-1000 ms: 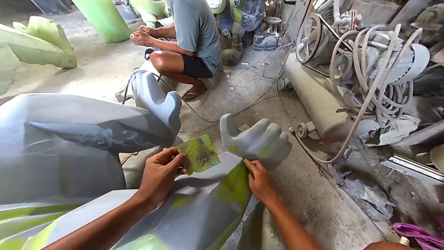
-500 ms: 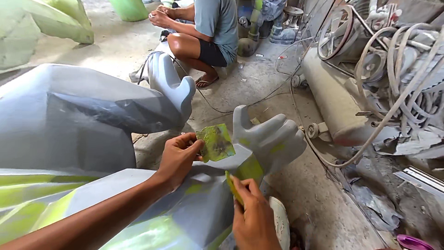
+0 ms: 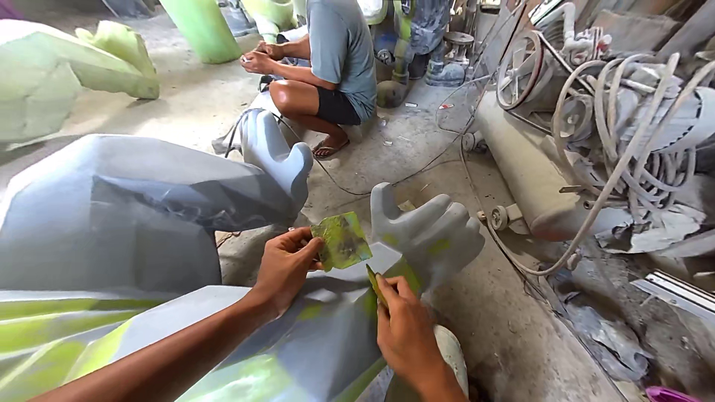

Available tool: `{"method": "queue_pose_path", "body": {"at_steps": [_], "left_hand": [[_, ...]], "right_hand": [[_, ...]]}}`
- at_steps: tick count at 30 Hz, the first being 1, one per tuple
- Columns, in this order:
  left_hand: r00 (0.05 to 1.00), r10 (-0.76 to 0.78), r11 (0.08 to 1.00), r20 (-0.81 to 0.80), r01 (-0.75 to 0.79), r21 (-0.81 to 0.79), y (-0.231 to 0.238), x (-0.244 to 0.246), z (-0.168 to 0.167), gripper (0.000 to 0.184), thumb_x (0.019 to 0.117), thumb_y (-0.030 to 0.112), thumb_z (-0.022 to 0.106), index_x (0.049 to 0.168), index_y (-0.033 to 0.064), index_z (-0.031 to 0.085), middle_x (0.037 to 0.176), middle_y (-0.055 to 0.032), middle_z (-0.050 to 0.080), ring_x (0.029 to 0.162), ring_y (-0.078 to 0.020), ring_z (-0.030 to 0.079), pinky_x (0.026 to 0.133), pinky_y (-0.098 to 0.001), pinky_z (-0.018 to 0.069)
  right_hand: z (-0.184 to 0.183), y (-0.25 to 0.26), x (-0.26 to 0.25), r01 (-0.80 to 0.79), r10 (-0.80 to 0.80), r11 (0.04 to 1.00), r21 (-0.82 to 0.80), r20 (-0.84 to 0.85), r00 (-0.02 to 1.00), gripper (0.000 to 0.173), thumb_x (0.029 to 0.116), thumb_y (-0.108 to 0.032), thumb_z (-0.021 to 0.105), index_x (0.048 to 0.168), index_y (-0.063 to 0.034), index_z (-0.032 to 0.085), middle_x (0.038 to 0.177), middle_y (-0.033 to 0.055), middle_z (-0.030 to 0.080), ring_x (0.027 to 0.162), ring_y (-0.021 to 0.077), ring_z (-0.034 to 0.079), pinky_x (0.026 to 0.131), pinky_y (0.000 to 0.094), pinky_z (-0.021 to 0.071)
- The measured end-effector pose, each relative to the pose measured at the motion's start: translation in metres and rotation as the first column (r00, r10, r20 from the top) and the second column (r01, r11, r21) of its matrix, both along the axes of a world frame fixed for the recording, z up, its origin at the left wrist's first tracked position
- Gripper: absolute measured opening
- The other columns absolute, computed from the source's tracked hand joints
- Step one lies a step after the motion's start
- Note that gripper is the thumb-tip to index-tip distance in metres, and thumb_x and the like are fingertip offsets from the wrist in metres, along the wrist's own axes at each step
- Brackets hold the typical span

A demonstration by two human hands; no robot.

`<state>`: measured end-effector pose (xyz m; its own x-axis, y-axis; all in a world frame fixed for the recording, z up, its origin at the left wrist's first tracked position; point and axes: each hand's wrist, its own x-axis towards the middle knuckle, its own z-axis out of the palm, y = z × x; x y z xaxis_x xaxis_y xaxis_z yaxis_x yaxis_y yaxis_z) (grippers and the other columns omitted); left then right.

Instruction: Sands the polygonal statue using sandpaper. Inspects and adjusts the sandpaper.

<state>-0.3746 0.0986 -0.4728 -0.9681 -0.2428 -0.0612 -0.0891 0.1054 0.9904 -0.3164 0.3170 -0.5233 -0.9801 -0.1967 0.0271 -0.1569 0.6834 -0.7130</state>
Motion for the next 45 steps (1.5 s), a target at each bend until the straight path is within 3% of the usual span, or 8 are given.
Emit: {"method": "queue_pose_path", "body": {"at_steps": [5,9,14,25,30,35,41,45], "left_hand": [[1.0,0.015,1.0,0.012,-0.015,0.011,-0.001,0.0,-0.001,0.012,0.1013,0.005,0.061,0.094,0.0021,0.07,0.079,-0.0106,0.069,0.065,-0.0185,0.067,0.06,-0.0321,0.0601],[1.0,0.014,1.0,0.0,-0.014,0.015,-0.001,0.001,-0.001,0.012,0.1007,0.004,0.061,0.094,0.002,0.07,0.078,-0.0104,0.069,0.063,-0.0181,0.067,0.059,-0.0315,0.0598],[0.999,0.04,0.999,0.013,-0.04,0.028,-0.001,0.001,0.0,0.012,0.1013,0.005,0.061,0.094,0.0025,0.07,0.078,-0.0098,0.068,0.064,-0.0173,0.066,0.06,-0.0308,0.0593],[0.998,0.055,0.998,0.007,-0.055,0.04,0.0,0.002,0.001,0.013,0.1015,0.004,0.06,0.092,0.0035,0.068,0.075,-0.0081,0.066,0.061,-0.0152,0.064,0.059,-0.0288,0.0581],[0.998,0.067,0.997,0.01,-0.067,0.047,-0.002,0.001,-0.001,0.013,0.1017,0.004,0.06,0.092,0.0028,0.069,0.076,-0.0083,0.067,0.062,-0.015,0.065,0.06,-0.0292,0.0591],[0.997,0.082,0.995,0.014,-0.083,0.05,-0.001,0.0,0.001,0.013,0.1014,0.004,0.06,0.092,0.0034,0.069,0.074,-0.007,0.067,0.061,-0.0135,0.064,0.059,-0.0277,0.058],[0.996,0.084,0.993,0.013,-0.085,0.082,-0.005,-0.001,-0.001,0.016,0.1022,0.005,0.059,0.089,0.0044,0.067,0.074,-0.0062,0.065,0.063,-0.0135,0.063,0.061,-0.0286,0.0579],[0.997,0.076,0.992,0.009,-0.077,0.097,-0.005,-0.001,-0.001,0.015,0.1023,0.006,0.059,0.09,0.0038,0.067,0.077,-0.0069,0.066,0.064,-0.0143,0.064,0.062,-0.0294,0.0587]], "right_hand": [[0.014,-0.011,0.047,-0.02,0.025,0.999,0.05,-0.103,0.994,0.058,0.0823,-0.01,0.066,0.14,-0.0193,0.066,0.119,0.0035,0.065,0.099,0.0144,0.067,0.071,0.0323,0.0606],[0.018,0.017,0.036,-0.133,0.127,0.975,-0.18,-0.04,0.991,0.046,0.089,-0.009,0.06,0.132,-0.0205,0.071,0.123,-0.001,0.067,0.099,0.0081,0.067,0.078,0.0315,0.0604],[-0.013,0.02,-0.016,0.036,-0.027,0.995,-0.094,0.086,0.996,0.041,0.1009,-0.021,0.048,0.137,-0.02,0.067,0.13,0.0018,0.066,0.112,0.0143,0.066,0.093,0.0414,0.0575],[0.033,-0.035,0.06,0.068,-0.054,0.992,0.102,-0.134,0.99,0.055,0.0835,-0.015,0.067,0.138,-0.0239,0.068,0.117,0.0007,0.066,0.098,0.0146,0.067,0.06,0.0321,0.0569],[0.031,0.011,0.024,-0.048,0.041,0.984,-0.169,-0.046,0.998,0.042,0.0918,-0.016,0.058,0.131,-0.0235,0.071,0.122,-0.0037,0.068,0.099,0.0087,0.068,0.076,0.0365,0.0609],[0.005,0.043,-0.051,-0.141,0.14,0.99,-0.01,0.197,0.97,0.043,0.1007,-0.024,0.049,0.14,-0.0308,0.064,0.125,0.0001,0.066,0.11,0.0158,0.065,0.092,0.046,0.0556],[0.061,0.037,-0.054,-0.532,0.529,0.845,-0.063,0.256,0.809,0.038,0.0993,-0.018,0.051,0.131,-0.0238,0.07,0.119,-0.0009,0.067,0.106,0.0131,0.064,0.09,0.0427,0.055],[0.016,0.05,-0.043,-0.301,0.337,0.918,-0.257,0.108,0.935,0.032,0.1022,-0.018,0.053,0.128,-0.0203,0.072,0.118,-0.0032,0.069,0.105,0.0086,0.066,0.092,0.036,0.0571]]}}
